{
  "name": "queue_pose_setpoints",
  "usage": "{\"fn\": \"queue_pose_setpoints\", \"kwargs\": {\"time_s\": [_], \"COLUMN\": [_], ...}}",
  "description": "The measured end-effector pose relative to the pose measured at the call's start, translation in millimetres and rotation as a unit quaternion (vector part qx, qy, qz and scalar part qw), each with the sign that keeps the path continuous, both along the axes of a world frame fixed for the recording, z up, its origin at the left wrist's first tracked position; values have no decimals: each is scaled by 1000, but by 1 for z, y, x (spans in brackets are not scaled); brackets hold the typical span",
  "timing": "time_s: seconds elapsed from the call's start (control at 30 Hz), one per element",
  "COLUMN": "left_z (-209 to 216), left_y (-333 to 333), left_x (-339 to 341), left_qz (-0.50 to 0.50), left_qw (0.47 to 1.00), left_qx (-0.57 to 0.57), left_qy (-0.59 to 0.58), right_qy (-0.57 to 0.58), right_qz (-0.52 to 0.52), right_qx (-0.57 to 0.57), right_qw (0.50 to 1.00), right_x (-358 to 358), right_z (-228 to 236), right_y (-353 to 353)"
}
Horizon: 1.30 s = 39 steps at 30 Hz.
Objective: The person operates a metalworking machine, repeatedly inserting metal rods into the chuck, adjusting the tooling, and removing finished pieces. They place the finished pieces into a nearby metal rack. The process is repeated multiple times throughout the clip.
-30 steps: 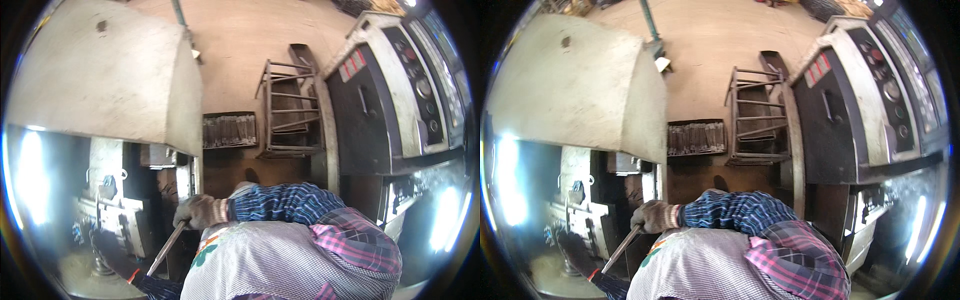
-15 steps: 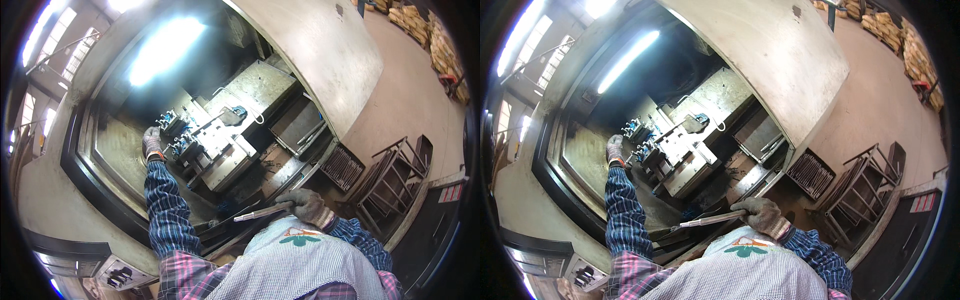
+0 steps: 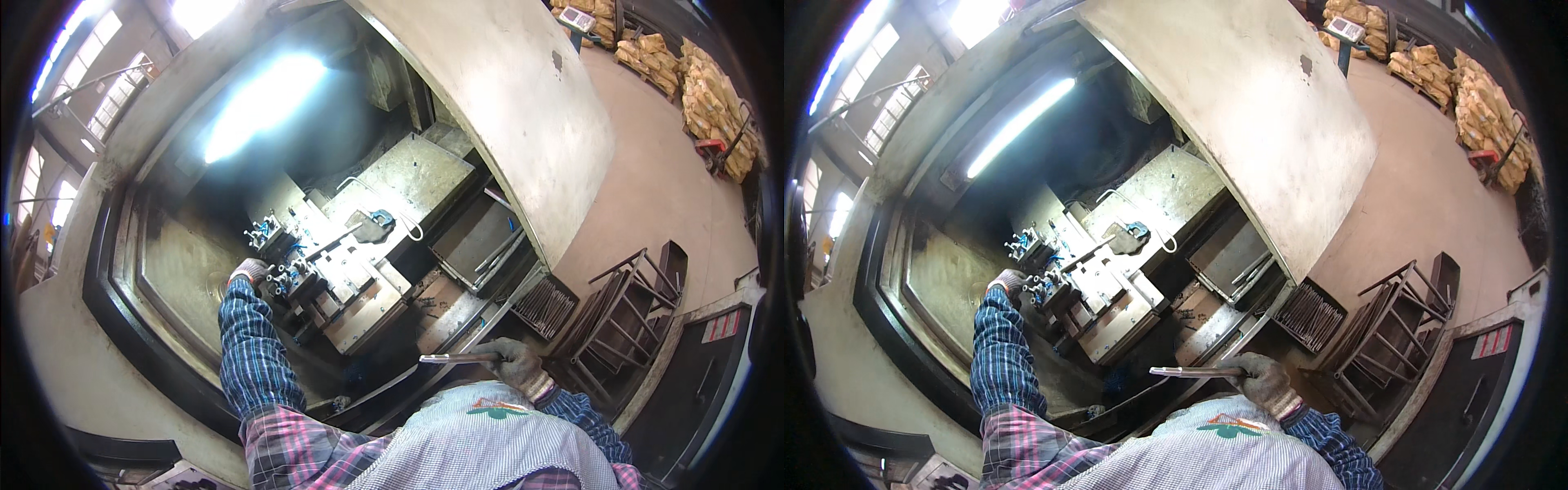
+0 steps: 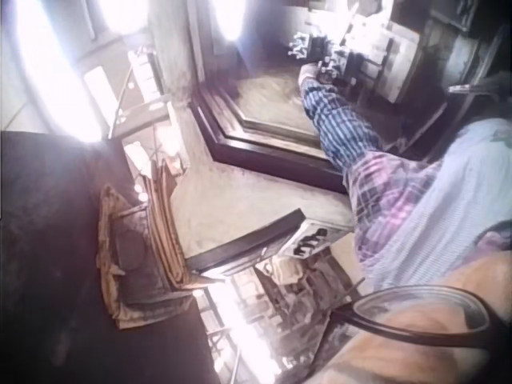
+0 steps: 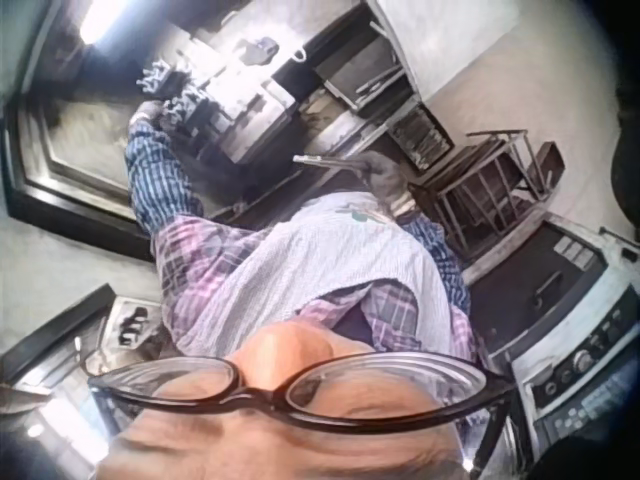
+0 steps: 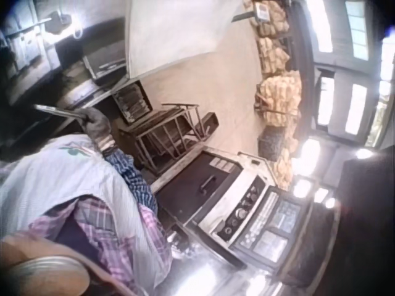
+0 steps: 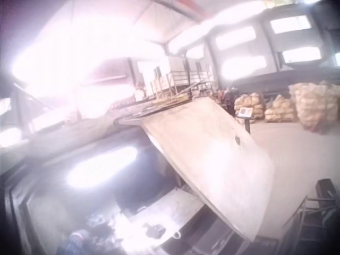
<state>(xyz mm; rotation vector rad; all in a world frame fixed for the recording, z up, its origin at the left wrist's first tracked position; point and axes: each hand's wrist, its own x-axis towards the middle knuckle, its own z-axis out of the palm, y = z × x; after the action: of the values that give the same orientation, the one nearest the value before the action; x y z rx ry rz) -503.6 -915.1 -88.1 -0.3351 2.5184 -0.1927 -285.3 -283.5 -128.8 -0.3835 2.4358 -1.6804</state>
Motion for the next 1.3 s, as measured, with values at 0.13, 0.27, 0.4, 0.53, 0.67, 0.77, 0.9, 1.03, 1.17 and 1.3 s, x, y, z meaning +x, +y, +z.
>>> {"fn": "queue_pose_setpoints", "kwargs": {"time_s": [0.13,0.27,0.4,0.53,0.67,0.77,0.9,1.03,1.17,1.3], "left_z": [-6,-35,-62,-20,37,76,127,159,162,147], "left_y": [40,100,143,187,236,278,291,288,260,226], "left_x": [-45,-101,-107,-80,-19,56,209,332,433,484], "left_qz": [-159,-61,-43,-15,69,12,-24,10,24,172], "left_qw": [987,985,976,975,834,702,592,562,536,511], "left_qx": [-15,69,30,61,193,254,197,12,-312,-402], "left_qy": [7,144,212,211,513,665,781,827,784,740], "right_qy": [18,-3,-27,-25,-133,-139,-117,-75,71,110], "right_qz": [-11,-23,23,29,49,76,117,131,160,210], "right_qx": [4,-8,-20,-19,-139,-238,-193,-149,39,195], "right_qw": [1000,1000,999,999,980,958,967,977,984,952], "right_x": [-5,-12,-17,-23,-42,-67,-101,-146,-218,-245], "right_z": [1,-18,-16,-2,-2,-8,26,45,35,85], "right_y": [-5,-3,-3,-4,-12,-29,-74,-127,-208,-300]}}
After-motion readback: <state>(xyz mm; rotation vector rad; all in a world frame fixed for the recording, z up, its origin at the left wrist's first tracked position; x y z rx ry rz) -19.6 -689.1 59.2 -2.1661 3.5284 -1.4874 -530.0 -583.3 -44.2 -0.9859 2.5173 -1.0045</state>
